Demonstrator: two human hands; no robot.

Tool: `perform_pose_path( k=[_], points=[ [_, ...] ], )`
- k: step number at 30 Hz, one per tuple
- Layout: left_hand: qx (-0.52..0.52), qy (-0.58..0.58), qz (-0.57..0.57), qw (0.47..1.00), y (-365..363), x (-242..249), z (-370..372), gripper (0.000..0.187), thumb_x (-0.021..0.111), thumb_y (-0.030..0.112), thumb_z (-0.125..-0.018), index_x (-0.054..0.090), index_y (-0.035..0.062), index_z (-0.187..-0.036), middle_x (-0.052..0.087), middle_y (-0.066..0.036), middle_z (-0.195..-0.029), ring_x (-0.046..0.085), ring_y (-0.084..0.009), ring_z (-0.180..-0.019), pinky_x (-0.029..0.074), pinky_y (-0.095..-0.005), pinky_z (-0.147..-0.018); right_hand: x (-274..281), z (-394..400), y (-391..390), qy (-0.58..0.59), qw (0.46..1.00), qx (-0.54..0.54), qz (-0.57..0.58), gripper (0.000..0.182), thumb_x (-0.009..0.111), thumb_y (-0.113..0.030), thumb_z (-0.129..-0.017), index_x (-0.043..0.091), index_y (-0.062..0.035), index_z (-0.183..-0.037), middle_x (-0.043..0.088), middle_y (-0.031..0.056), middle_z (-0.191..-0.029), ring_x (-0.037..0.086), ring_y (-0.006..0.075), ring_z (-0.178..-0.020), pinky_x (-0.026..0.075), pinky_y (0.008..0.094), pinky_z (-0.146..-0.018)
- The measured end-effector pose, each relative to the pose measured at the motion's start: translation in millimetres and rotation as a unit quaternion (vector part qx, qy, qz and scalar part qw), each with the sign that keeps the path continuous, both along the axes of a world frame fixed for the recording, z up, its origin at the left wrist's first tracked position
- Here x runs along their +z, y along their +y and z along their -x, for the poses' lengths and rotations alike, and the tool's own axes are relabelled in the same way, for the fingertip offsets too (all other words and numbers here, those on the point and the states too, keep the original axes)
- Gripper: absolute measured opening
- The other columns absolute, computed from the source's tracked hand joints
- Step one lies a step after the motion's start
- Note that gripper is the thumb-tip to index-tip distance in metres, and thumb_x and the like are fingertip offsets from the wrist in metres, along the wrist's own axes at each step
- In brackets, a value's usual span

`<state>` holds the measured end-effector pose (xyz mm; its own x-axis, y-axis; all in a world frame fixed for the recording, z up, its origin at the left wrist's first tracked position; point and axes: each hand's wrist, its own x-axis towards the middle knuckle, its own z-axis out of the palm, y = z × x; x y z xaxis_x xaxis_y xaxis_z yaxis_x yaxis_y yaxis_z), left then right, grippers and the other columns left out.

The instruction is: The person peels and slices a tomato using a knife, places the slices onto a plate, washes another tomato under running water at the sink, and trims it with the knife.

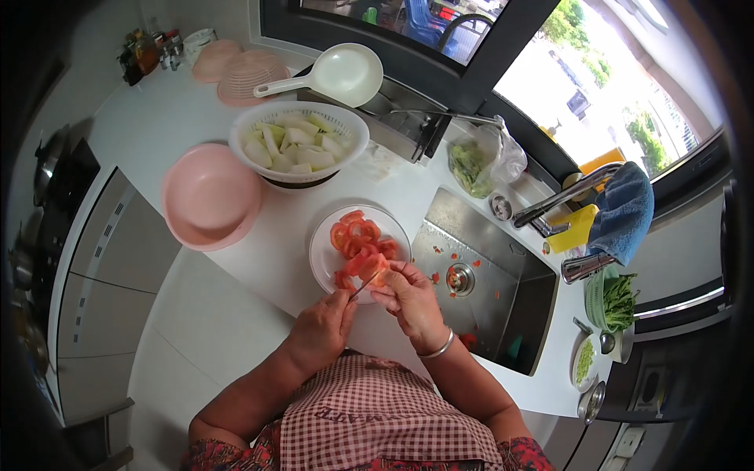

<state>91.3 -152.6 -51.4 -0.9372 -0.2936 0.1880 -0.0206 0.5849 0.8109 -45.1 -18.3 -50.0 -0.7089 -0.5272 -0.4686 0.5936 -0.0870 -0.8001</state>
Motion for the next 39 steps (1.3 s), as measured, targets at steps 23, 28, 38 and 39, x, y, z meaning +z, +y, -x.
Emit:
perform_pose_path(
  k=[23,28,38,39],
  points=[
    [-0.045,-0.027,0.005,0.999,-6,-7,14,0.015,0.051,0.014,-0.099,0.049,0.0001,-0.102,0.062,-0.025,-0.086,0.062,-0.0453,-0.077,0.050,-0.0507,-0.067,-16,-3,-3,0.085,0.996,-0.022,-0.020,0.013,0.055,-0.003,-0.097,0.060,-0.0003,-0.110,0.066,0.0067,-0.103,0.065,0.0127,-0.086,0.059,0.0267,-0.072],
    [-0.052,-0.025,0.019,0.998,-5,-11,14,0.015,0.051,0.014,-0.098,0.048,-0.0005,-0.100,0.062,-0.025,-0.083,0.062,-0.0448,-0.074,0.049,-0.0514,-0.064,-21,-4,-1,0.091,0.995,-0.030,-0.007,0.013,0.056,-0.003,-0.097,0.061,-0.0001,-0.109,0.066,0.0066,-0.101,0.066,0.0125,-0.084,0.058,0.0260,-0.071],
    [-0.050,-0.064,0.001,0.997,-2,-12,18,0.018,0.049,0.018,-0.099,0.048,-0.0008,-0.099,0.062,-0.025,-0.082,0.062,-0.0440,-0.074,0.051,-0.0509,-0.065,-28,-17,-5,0.118,0.992,-0.037,0.005,0.010,0.057,-0.006,-0.095,0.065,-0.0027,-0.099,0.068,0.0050,-0.095,0.066,0.0100,-0.076,0.056,0.0217,-0.065],
    [-0.052,-0.054,-0.003,0.997,-2,-16,20,0.019,0.050,0.017,-0.098,0.049,-0.0019,-0.103,0.062,-0.027,-0.085,0.061,-0.0457,-0.076,0.050,-0.0523,-0.066,-28,-18,-4,0.118,0.992,-0.036,0.005,0.010,0.057,-0.006,-0.095,0.065,-0.0027,-0.099,0.068,0.0050,-0.095,0.066,0.0100,-0.076,0.056,0.0217,-0.065]
  ],
)
